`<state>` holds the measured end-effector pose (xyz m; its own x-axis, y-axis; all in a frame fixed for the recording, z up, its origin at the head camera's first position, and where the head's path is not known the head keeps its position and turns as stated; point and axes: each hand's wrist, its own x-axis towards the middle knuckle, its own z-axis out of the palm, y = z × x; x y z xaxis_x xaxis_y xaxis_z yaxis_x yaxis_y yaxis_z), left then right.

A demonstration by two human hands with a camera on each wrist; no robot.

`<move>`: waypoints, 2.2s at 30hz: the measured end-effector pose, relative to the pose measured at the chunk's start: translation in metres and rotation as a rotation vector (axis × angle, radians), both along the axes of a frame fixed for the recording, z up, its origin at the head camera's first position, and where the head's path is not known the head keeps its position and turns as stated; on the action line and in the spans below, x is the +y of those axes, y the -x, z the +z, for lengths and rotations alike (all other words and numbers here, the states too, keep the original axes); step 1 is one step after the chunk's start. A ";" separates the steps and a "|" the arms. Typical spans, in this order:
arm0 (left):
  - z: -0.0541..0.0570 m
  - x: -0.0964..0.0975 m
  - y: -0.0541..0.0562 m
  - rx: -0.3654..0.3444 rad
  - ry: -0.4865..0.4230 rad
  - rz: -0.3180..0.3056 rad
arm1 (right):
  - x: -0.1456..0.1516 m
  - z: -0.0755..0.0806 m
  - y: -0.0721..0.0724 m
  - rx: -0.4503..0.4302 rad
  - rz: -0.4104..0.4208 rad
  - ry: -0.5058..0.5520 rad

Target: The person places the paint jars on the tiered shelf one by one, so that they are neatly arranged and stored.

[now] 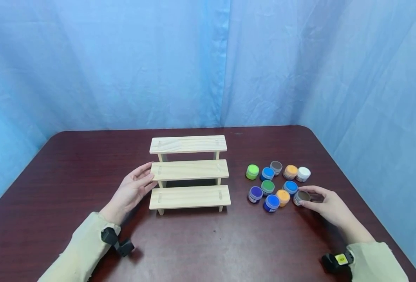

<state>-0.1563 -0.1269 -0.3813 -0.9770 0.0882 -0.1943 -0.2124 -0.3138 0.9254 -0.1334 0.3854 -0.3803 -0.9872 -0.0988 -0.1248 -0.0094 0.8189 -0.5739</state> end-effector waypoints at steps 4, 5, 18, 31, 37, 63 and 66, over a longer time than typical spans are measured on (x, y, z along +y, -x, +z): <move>0.000 0.001 0.000 -0.002 -0.019 -0.001 | 0.001 0.001 -0.001 0.003 -0.014 -0.008; 0.000 0.001 0.000 -0.001 -0.023 -0.001 | 0.001 0.002 -0.001 0.006 -0.020 -0.010; -0.001 0.001 0.000 0.003 -0.021 0.004 | 0.004 0.032 -0.006 0.193 -0.107 0.102; 0.000 0.002 0.000 0.001 -0.010 0.013 | -0.049 0.066 0.006 0.380 -0.126 0.322; -0.001 0.001 -0.001 0.002 -0.024 0.008 | -0.079 0.081 0.022 0.400 -0.048 0.344; -0.003 0.003 -0.004 -0.004 -0.041 0.007 | -0.219 0.095 0.083 0.417 0.198 0.490; -0.003 0.003 -0.004 -0.008 -0.046 0.011 | -0.232 0.095 0.088 0.389 0.201 0.503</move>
<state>-0.1522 -0.1235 -0.3844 -0.9764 0.0869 -0.1976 -0.2157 -0.3587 0.9082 -0.2213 0.1529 -0.2858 -0.9072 -0.2387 0.3463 -0.4176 0.4130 -0.8093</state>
